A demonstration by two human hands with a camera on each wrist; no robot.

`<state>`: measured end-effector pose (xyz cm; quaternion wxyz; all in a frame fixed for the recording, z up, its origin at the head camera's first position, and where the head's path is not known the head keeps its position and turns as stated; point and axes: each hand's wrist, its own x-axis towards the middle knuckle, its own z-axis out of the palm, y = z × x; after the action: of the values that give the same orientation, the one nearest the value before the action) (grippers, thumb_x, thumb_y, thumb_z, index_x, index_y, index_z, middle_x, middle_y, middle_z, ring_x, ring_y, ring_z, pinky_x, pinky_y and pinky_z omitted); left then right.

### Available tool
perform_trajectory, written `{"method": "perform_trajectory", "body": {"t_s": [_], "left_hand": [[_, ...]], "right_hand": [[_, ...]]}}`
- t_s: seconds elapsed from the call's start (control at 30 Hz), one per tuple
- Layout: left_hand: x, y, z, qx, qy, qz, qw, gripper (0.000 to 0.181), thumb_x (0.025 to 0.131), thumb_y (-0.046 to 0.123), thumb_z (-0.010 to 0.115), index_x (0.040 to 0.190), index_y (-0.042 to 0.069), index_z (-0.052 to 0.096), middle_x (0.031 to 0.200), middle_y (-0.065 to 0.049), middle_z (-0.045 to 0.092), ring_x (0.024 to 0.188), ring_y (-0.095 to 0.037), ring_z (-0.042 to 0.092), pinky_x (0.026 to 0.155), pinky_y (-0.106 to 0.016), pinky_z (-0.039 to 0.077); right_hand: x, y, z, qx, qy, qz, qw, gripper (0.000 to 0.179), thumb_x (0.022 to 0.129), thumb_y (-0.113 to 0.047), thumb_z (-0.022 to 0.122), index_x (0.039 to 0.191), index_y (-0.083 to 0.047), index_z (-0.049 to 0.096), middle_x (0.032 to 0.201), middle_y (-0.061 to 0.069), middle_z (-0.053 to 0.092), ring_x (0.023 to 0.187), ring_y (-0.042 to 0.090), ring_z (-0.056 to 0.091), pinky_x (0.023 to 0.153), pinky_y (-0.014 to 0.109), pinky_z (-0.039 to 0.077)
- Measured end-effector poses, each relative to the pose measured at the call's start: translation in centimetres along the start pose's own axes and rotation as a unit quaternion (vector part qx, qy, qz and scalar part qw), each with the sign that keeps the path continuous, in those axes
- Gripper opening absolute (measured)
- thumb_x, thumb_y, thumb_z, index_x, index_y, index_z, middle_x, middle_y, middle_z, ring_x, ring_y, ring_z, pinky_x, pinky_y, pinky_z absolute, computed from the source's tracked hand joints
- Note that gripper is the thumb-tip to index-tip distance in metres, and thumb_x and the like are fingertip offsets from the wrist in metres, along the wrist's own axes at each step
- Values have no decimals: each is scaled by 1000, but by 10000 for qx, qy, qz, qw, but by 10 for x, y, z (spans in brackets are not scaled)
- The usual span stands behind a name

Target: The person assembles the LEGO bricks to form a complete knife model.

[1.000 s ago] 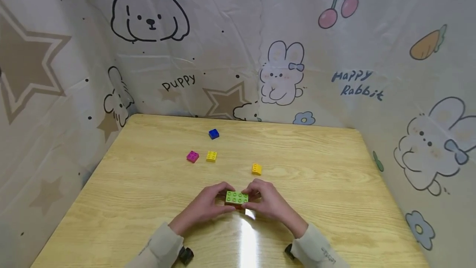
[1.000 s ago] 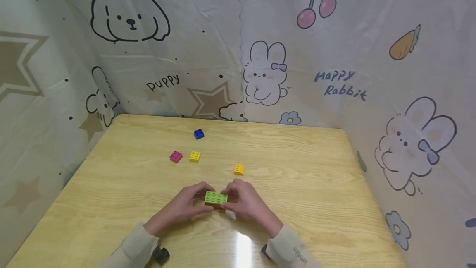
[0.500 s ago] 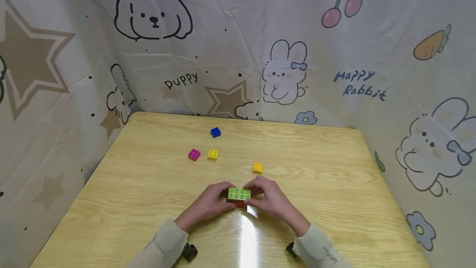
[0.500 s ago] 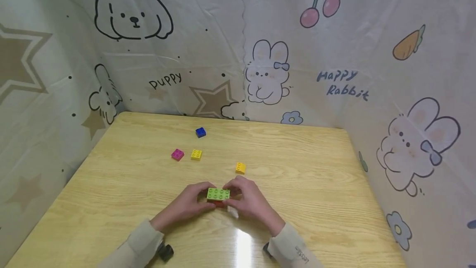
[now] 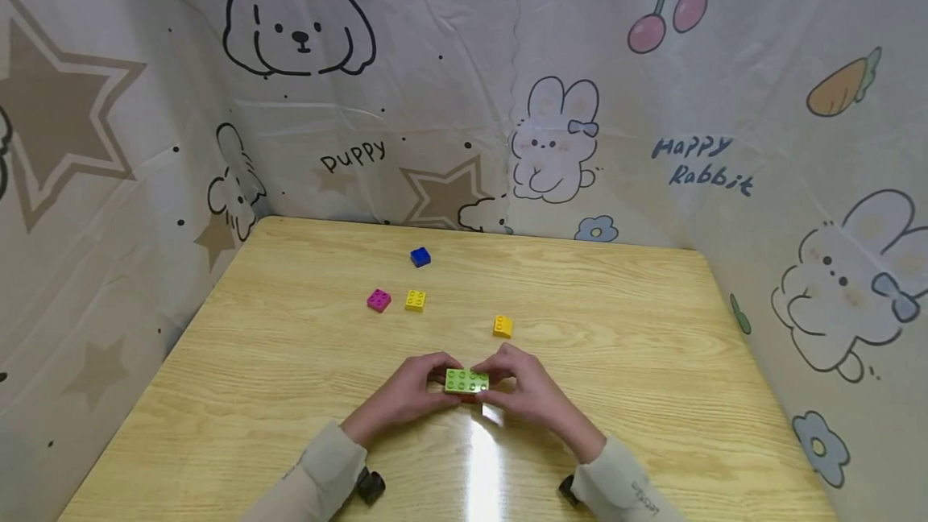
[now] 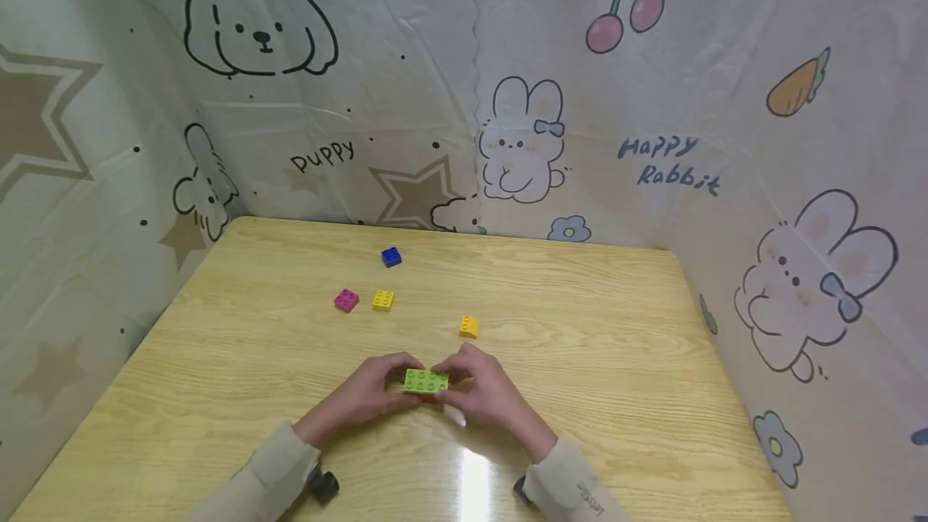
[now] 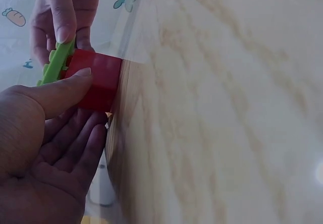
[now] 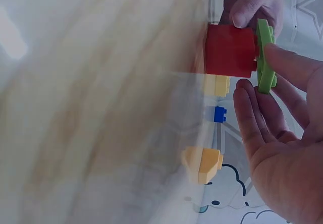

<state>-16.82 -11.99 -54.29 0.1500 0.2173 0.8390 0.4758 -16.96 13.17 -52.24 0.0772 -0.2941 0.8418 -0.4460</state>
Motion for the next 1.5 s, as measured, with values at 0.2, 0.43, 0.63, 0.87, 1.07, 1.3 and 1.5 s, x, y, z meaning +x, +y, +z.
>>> {"method": "perform_trajectory", "body": {"t_s": [0.2, 0.43, 0.63, 0.87, 1.07, 1.3, 1.5], "left_hand": [[-1, 0, 1, -66, 28, 110, 9999, 36, 89, 15, 83, 122, 17, 68, 118, 3, 72, 108, -16, 69, 98, -29, 56], [-2, -1, 3, 77, 178, 104, 9998, 43, 87, 20, 85, 126, 18, 66, 122, 4, 69, 111, -15, 66, 100, -34, 55], [-5, 5, 2, 159, 642, 292, 9974, 40, 88, 28, 85, 124, 23, 68, 121, 11, 69, 116, -12, 65, 105, -38, 54], [-5, 7, 1, 220, 766, 522, 9955, 30, 88, 21, 84, 116, 23, 72, 114, 14, 72, 111, -11, 68, 102, -38, 56], [-4, 9, 2, 318, 791, 734, 9937, 30, 89, 19, 83, 117, 20, 72, 116, 9, 73, 109, -13, 69, 99, -39, 58], [-4, 5, 2, 260, 746, 647, 9948, 29, 89, 23, 83, 116, 22, 73, 114, 12, 73, 107, -9, 69, 99, -34, 58], [-4, 6, 2, 233, 728, 666, 9948, 26, 88, 24, 84, 112, 22, 74, 111, 12, 74, 105, -9, 69, 98, -35, 58]], "right_hand": [[0, -2, 4, 75, 33, -26, 10000, 33, 85, -9, 85, 117, -6, 75, 95, 11, 61, 91, 26, 72, 85, 36, 63], [0, -1, 5, 5, 43, 41, 10000, 32, 87, -11, 84, 118, -9, 75, 99, 6, 61, 92, 22, 69, 86, 32, 63], [1, 0, 6, -6, 61, 10, 10000, 32, 87, -11, 84, 117, -10, 74, 101, 3, 62, 91, 20, 68, 86, 32, 62], [0, 0, 5, -37, 56, 14, 10000, 32, 88, -12, 83, 117, -10, 73, 104, 3, 63, 94, 20, 68, 89, 32, 62], [-1, 0, 3, -102, 68, 85, 9999, 31, 88, -12, 83, 117, -11, 73, 104, 2, 64, 93, 16, 66, 89, 31, 62], [-1, 5, 5, 74, 12, 120, 9999, 31, 87, -15, 84, 117, -10, 74, 102, 2, 63, 93, 18, 67, 90, 32, 62], [-1, 6, 5, 183, 31, 146, 9997, 30, 86, -13, 85, 114, -10, 74, 104, 3, 68, 93, 20, 69, 90, 33, 62]]}}
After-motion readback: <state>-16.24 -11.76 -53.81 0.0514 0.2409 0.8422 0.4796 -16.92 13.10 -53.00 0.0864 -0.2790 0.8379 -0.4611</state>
